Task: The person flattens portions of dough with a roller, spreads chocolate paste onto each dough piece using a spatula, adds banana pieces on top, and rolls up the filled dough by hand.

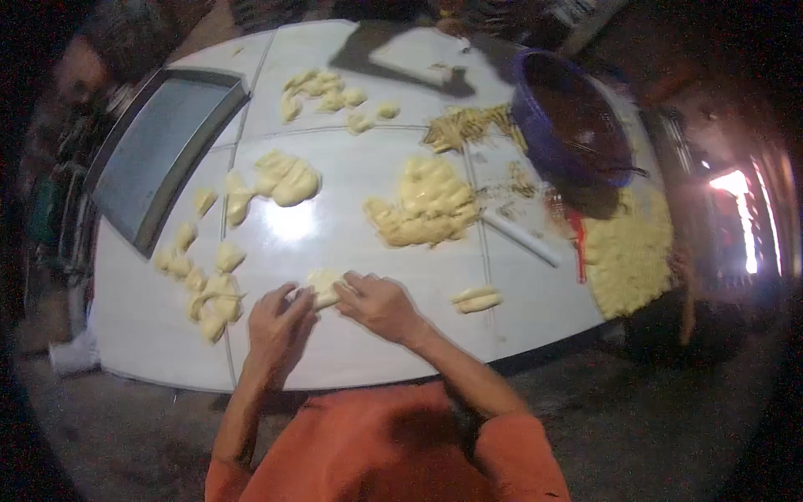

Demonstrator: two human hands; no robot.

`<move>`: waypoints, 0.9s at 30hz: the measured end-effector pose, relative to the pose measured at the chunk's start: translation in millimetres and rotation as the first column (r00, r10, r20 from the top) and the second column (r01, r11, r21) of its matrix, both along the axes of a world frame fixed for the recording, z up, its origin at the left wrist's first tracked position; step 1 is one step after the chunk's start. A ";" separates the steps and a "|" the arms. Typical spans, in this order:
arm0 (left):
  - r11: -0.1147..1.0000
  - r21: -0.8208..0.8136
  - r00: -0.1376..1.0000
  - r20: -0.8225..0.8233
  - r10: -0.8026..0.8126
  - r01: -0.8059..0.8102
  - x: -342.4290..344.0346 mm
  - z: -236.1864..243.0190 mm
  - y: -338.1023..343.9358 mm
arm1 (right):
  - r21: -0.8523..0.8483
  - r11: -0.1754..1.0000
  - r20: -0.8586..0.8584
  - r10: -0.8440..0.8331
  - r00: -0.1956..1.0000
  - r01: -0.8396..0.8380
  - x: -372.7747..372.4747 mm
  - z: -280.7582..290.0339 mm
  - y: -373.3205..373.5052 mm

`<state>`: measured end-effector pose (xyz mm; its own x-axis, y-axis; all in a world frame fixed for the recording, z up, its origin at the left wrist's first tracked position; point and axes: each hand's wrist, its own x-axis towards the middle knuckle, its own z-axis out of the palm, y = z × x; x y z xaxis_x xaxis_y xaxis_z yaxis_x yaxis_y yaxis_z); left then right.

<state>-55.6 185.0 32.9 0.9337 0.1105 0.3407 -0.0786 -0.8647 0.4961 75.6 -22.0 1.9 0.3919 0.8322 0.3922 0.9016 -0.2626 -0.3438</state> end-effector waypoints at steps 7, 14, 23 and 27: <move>0.994 0.092 0.994 -0.100 -0.051 0.060 2.9 -12.9 8.3 | -0.082 0.997 -0.090 -0.023 0.996 0.016 8.8 5.4 3.7; 0.968 0.186 0.961 -0.247 -0.122 0.171 13.8 -19.3 21.8 | -0.174 0.984 0.024 0.051 0.998 -0.046 13.0 6.5 13.6; 0.990 0.071 0.986 -0.127 -0.110 0.120 16.6 -25.4 26.3 | -0.035 0.995 -0.047 0.089 0.995 -0.091 24.4 1.5 14.6; 0.997 -0.061 0.998 0.053 -0.047 0.050 10.9 -23.7 18.5 | -0.007 1.000 -0.077 0.016 0.997 -0.017 24.4 -0.5 8.5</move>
